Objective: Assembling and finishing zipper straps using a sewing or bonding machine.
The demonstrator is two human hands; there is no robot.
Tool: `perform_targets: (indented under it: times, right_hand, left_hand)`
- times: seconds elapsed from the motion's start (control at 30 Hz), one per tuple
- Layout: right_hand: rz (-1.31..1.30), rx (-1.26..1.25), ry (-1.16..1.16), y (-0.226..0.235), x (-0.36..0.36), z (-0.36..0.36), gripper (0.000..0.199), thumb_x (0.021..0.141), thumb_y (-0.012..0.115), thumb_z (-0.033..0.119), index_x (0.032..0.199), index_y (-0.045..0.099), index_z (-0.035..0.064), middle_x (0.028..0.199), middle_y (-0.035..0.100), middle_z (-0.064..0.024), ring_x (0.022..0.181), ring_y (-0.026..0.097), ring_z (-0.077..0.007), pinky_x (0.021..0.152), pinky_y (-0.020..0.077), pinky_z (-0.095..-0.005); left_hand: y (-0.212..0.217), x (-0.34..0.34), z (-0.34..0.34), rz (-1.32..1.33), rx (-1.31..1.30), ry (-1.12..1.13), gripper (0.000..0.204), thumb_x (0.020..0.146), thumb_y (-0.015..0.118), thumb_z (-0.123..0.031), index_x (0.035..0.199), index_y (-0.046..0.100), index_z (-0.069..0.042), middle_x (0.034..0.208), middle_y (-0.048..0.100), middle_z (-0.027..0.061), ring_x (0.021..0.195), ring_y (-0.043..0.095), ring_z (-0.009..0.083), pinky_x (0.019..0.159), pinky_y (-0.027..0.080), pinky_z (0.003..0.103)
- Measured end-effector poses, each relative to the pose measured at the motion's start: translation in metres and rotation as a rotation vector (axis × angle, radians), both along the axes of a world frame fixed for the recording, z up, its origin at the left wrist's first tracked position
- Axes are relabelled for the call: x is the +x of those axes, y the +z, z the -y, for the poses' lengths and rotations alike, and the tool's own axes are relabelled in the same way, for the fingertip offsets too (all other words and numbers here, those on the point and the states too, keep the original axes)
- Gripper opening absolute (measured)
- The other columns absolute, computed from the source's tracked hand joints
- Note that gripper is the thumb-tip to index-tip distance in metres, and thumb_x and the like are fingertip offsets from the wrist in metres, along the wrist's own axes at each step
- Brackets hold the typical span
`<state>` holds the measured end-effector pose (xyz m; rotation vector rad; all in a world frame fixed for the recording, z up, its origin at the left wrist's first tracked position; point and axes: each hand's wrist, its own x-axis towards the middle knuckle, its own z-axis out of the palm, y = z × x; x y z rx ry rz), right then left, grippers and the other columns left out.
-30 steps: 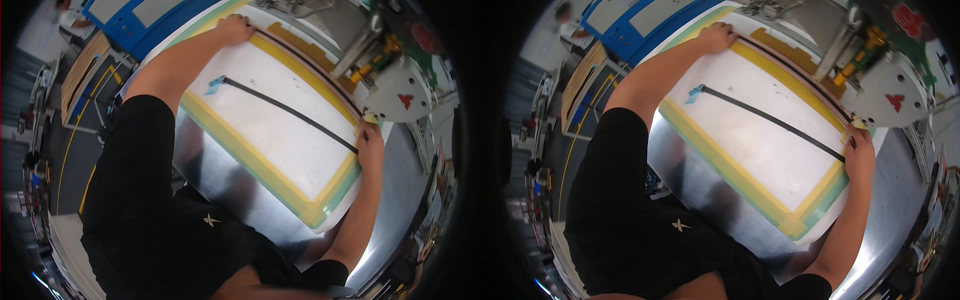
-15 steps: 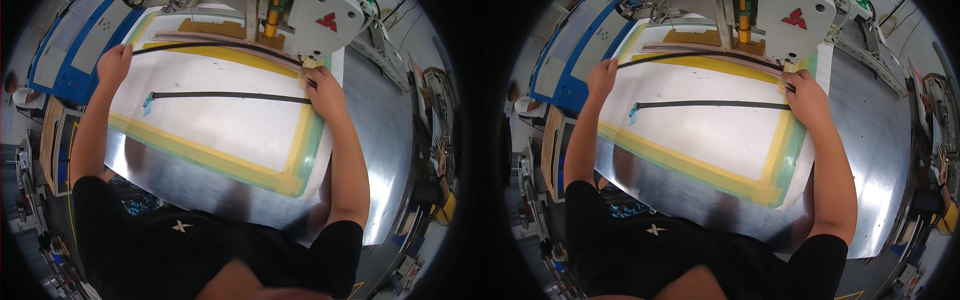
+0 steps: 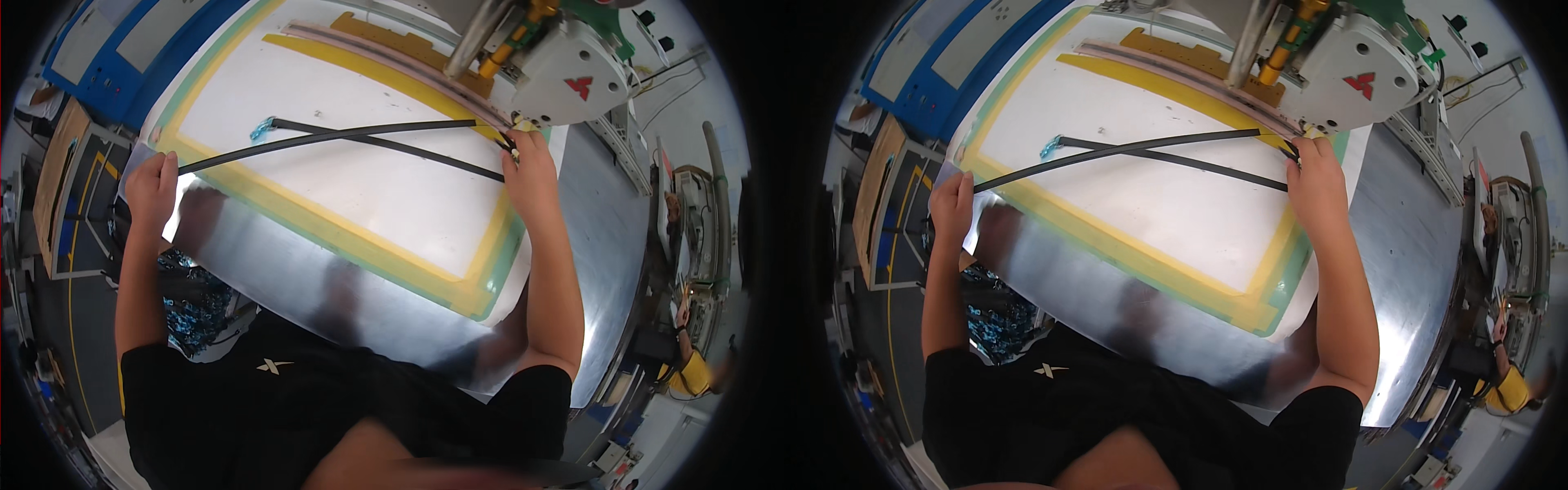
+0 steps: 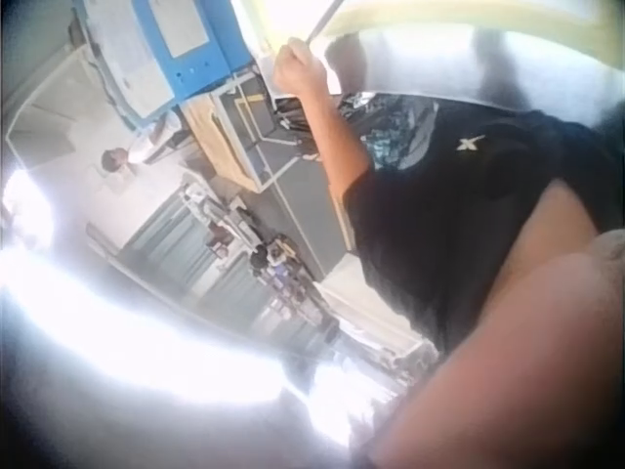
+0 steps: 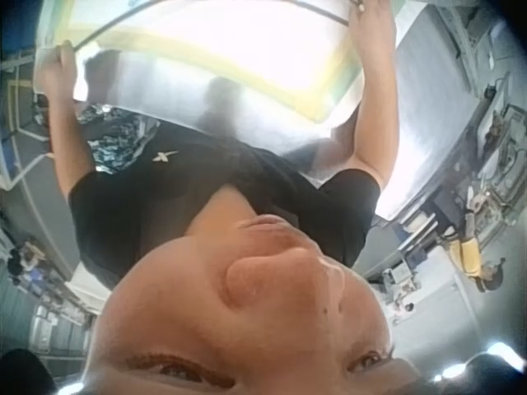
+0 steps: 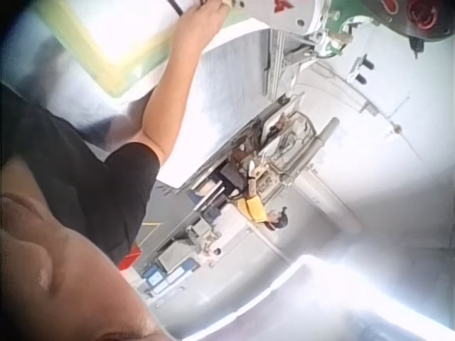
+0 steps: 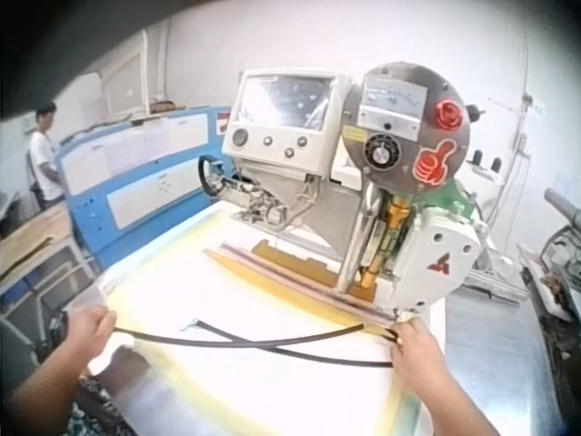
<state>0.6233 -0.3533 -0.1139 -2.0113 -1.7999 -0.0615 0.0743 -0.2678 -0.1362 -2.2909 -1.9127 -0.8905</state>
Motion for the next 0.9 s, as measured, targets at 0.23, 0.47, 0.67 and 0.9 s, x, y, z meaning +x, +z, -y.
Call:
perform_targets:
  times: [0.23,0.47,0.67,0.9]
  right_hand:
    - [0.224,0.026,0.052,-0.028,0.002,-0.035,0.024,0.094,0.064,0.004,0.117,0.066,-0.0012,0.116,0.063,-0.0206,0.101,0.065,-0.0419,0.090,0.0532,-0.0500]
    - [-0.100,0.073,0.237,-0.021,-0.025,-0.041,0.021,0.089,0.072,0.006,0.108,0.068,-0.0008,0.109,0.065,-0.0182,0.099,0.066,-0.0374,0.087,0.0530,-0.0429]
    - [-0.101,-0.217,0.207,-0.014,-0.007,-0.021,0.019,0.087,0.077,0.008,0.099,0.064,-0.0002,0.101,0.068,-0.0169,0.090,0.064,-0.0340,0.083,0.0513,-0.0378]
    - [-0.662,0.172,-0.180,0.065,0.099,0.129,0.010,0.100,0.068,0.008,0.106,0.065,0.0012,0.078,0.056,0.0015,0.066,0.049,-0.0056,0.058,0.0364,-0.0222]
  left_hand:
    - [-0.005,0.003,0.015,0.105,0.030,-0.021,0.040,0.101,0.062,-0.024,0.071,0.055,0.002,0.065,0.052,0.0205,0.060,0.051,0.0382,0.058,0.038,0.046]
    - [-0.013,0.002,0.000,0.121,-0.035,0.029,0.040,0.099,0.064,-0.030,0.073,0.061,0.000,0.069,0.060,0.0202,0.067,0.061,0.0393,0.062,0.044,0.047]
    - [0.003,0.042,-0.043,0.075,-0.041,-0.088,0.042,0.099,0.065,-0.037,0.075,0.066,-0.002,0.069,0.063,0.0181,0.066,0.062,0.0367,0.067,0.049,0.044]
    - [0.019,0.135,-0.072,0.276,-0.018,-0.409,0.032,0.097,0.070,-0.035,0.100,0.070,-0.003,0.095,0.070,0.0152,0.084,0.065,0.0308,0.083,0.052,0.039]
